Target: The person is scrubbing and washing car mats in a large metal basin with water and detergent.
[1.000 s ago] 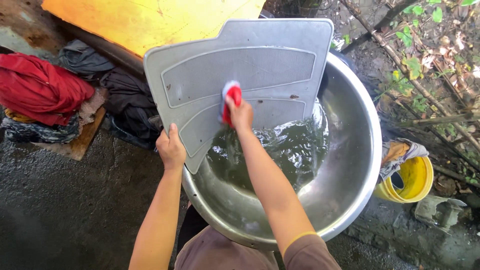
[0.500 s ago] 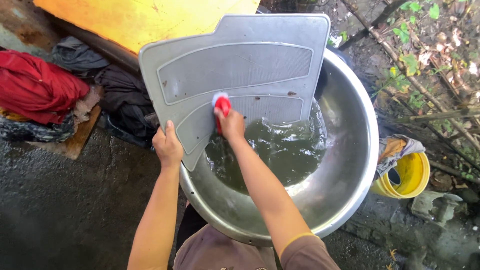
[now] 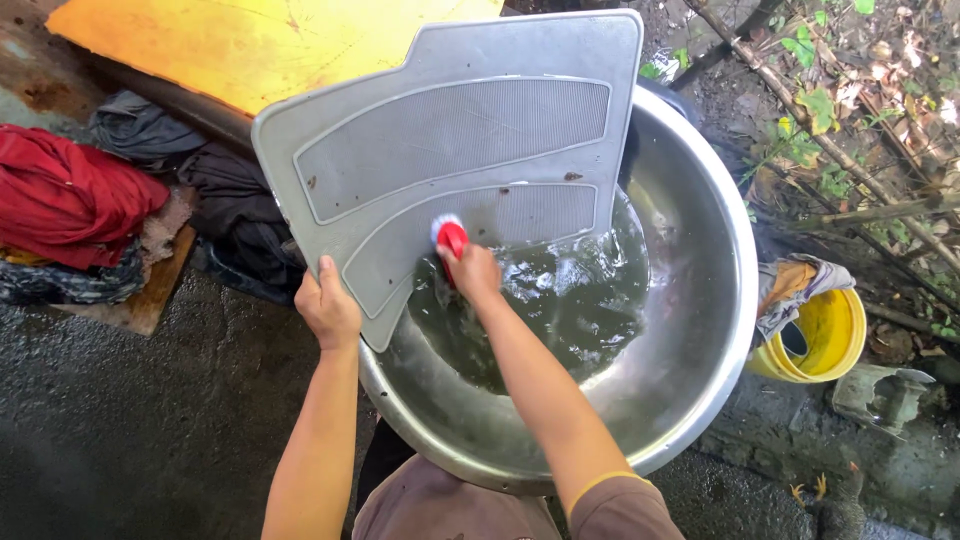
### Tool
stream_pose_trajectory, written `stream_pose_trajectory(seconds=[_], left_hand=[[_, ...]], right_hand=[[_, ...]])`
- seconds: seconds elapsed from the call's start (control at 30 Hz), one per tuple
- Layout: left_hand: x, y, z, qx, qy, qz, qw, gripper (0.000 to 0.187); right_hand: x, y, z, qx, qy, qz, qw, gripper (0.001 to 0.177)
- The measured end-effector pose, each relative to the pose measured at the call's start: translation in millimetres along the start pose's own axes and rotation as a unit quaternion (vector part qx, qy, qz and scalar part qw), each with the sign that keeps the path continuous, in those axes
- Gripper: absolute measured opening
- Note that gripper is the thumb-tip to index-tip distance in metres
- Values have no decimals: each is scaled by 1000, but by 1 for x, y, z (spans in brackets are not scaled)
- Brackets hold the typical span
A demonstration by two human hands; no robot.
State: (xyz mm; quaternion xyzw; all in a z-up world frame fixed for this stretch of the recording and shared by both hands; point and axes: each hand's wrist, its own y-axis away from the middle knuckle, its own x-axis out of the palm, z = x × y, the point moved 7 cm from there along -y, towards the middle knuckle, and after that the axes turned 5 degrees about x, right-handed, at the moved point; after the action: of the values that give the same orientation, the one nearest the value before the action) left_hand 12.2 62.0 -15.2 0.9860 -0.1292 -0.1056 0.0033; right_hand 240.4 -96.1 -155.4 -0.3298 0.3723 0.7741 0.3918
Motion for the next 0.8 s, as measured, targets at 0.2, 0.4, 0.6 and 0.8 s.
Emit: stream_pose_trajectory(seconds=[0.2, 0.4, 0.6, 0.8], left_hand=[[-3, 4, -9, 47, 28, -14, 998, 39], [-7, 6, -5, 32, 6, -30, 999, 39], [-8, 9, -12, 50, 11, -47, 998, 39], [-12, 8, -5, 66, 17, -49, 996, 39]], right_hand=[[-27, -55, 53, 33, -39, -10, 999, 65], [-7, -24, 2, 51, -2, 32, 998, 62], [-50, -42, 52, 19, -95, -28, 995, 61], [-2, -33, 8, -2, 56, 26, 998, 60]])
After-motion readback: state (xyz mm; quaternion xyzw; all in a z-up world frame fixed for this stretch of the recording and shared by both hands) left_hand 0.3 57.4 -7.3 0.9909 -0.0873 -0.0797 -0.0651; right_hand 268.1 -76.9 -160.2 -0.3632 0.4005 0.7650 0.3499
